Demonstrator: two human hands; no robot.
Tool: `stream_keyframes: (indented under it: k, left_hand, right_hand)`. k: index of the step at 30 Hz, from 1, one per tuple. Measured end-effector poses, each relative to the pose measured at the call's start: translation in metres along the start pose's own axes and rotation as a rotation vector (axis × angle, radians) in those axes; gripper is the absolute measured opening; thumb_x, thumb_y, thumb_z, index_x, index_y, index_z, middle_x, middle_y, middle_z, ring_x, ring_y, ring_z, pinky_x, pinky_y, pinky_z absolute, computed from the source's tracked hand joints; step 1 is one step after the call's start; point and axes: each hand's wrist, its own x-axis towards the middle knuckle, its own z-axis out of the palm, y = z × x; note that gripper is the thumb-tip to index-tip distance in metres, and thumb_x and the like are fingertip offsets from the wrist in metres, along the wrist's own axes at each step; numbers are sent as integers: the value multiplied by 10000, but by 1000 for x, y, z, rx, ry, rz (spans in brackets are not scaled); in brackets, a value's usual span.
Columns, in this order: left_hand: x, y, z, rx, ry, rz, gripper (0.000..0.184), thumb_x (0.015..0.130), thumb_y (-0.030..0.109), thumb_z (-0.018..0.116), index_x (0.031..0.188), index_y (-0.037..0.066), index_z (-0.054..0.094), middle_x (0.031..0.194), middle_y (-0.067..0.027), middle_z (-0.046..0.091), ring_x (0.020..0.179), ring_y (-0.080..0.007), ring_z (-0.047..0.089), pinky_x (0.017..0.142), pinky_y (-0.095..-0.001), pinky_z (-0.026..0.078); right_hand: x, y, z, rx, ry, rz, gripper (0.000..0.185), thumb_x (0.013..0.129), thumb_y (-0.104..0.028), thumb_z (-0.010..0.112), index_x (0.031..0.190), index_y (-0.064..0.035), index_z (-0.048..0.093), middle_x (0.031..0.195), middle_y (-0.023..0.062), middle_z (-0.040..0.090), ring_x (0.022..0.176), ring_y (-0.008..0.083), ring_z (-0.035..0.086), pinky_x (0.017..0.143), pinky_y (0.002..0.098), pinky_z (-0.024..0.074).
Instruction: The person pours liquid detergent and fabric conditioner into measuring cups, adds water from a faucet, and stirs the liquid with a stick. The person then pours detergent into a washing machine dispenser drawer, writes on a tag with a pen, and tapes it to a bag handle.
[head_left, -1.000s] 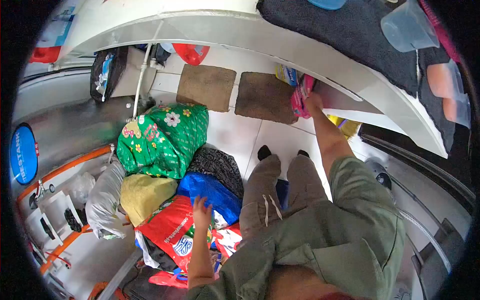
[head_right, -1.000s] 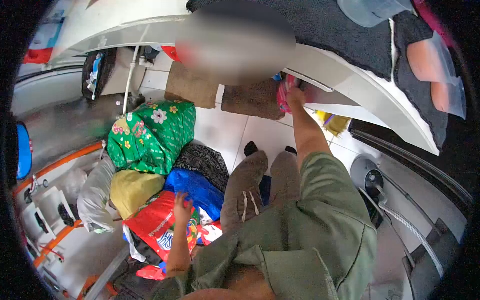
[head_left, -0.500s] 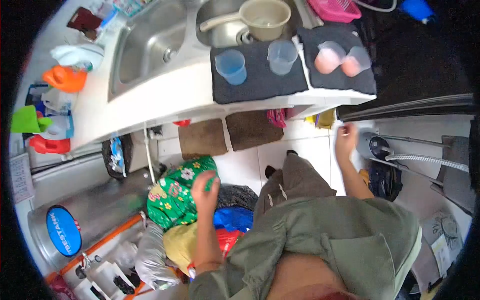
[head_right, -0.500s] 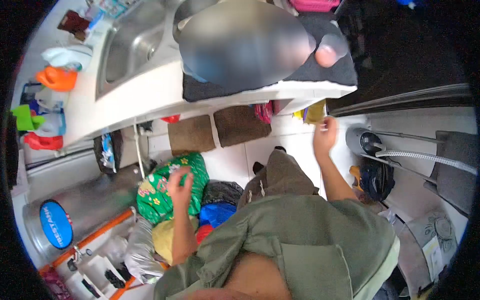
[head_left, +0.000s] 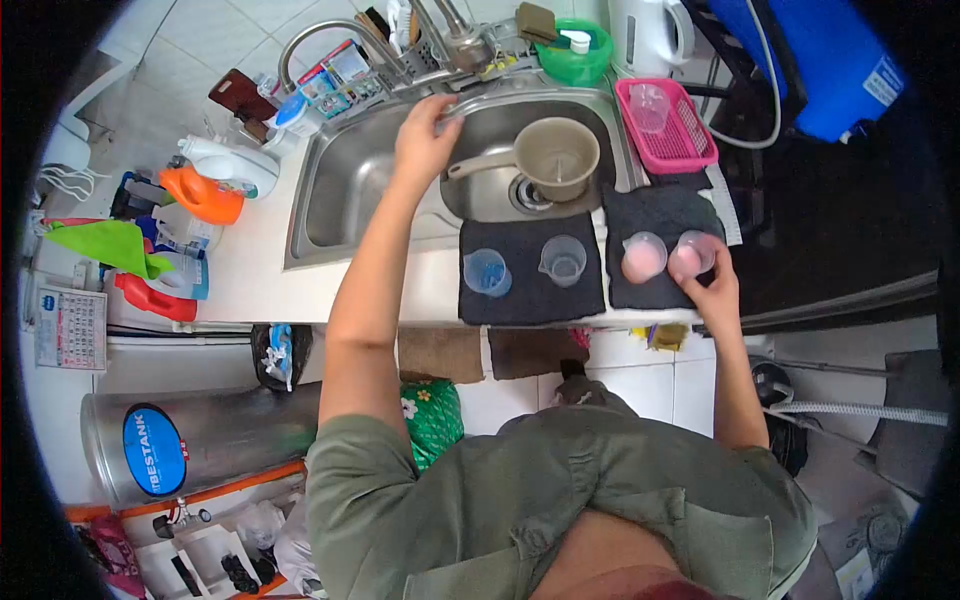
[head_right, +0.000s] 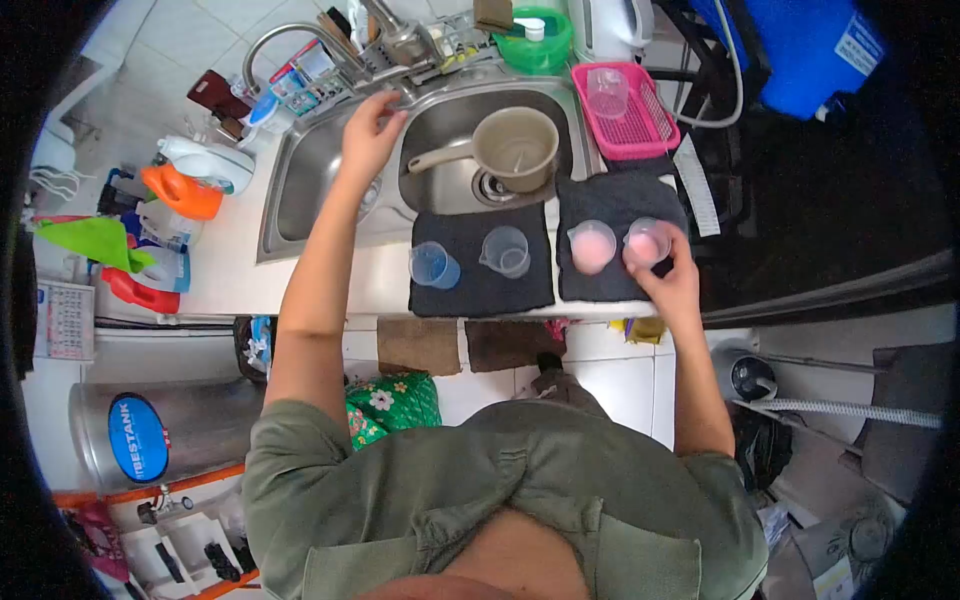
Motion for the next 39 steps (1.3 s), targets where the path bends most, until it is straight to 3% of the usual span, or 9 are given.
stream_keyframes:
  k: [1,3,4,7,11,16,25,27,39]
  left_hand:
    - [16,-8,12,4,6,4,266,780,164,632,1013,42,589,952,-89,608,786,-176,589,669,-272,464]
    - [41,-18,31,137,86,123,349,743,162,618,1065,52,543,1093,-155,558,848,-318,579,744,-367,467]
    - [53,-19,36,74,-49,-90,337,736,173,616,1039,47,539,1105,-174,548,910,-355,560,794,-389,453]
    - [89,-36,60,126,-63,-241,395,747,247,635,1072,47,534,1069,-171,553,939,-351,546,750,-385,471]
    - [117,-82,85,215,-22,287,384,754,245,599,1096,78,542,1041,-165,576,973,-335,542,854,-399,421]
    - [128,-93,90,273,-91,366,267,735,178,592,967,47,601,993,-137,587,906,-308,558,825,-390,429]
    - [114,-85,76,47,-213,-5,254,732,166,606,978,102,621,919,-94,602,877,-264,561,808,-359,429]
    - [115,-86,77,57,-113,57,321,690,321,657,860,52,617,804,-151,638,769,-314,607,687,-354,463]
    - [107,-75,69,-8,-121,-86,292,712,274,612,866,26,615,819,-209,619,794,-381,586,683,-395,462]
  right_hand:
    - [2,2,2,-30,-1,-33,599,625,-71,724,1155,-6,452,1010,121,588,962,180,553,863,293,408]
    - [5,4,4,63,10,6,588,617,-50,714,1143,-3,455,1009,117,582,957,191,550,858,299,412]
    - [7,2,2,87,36,-1,585,616,-40,706,1143,-6,455,1010,106,576,953,184,547,856,297,412]
    - [26,-24,-14,127,50,26,564,613,-7,676,1133,-15,457,1010,73,557,947,156,534,857,283,407]
    - [78,-87,-14,178,-196,-53,536,619,11,655,1120,-25,467,982,47,554,931,134,532,842,272,417]
    - [158,-108,79,139,-454,-184,513,646,-116,680,1107,-28,473,937,94,573,881,160,563,767,291,456]
    - [229,-121,208,232,-360,-179,622,531,-255,724,1055,-11,494,876,165,600,790,277,600,707,350,476]
    - [233,-119,212,230,-374,-181,623,529,-250,727,1056,-13,494,882,160,601,792,273,601,707,349,476]
    - [237,-118,214,257,-377,-218,621,531,-224,748,1059,-26,489,912,147,606,820,261,603,727,346,473]
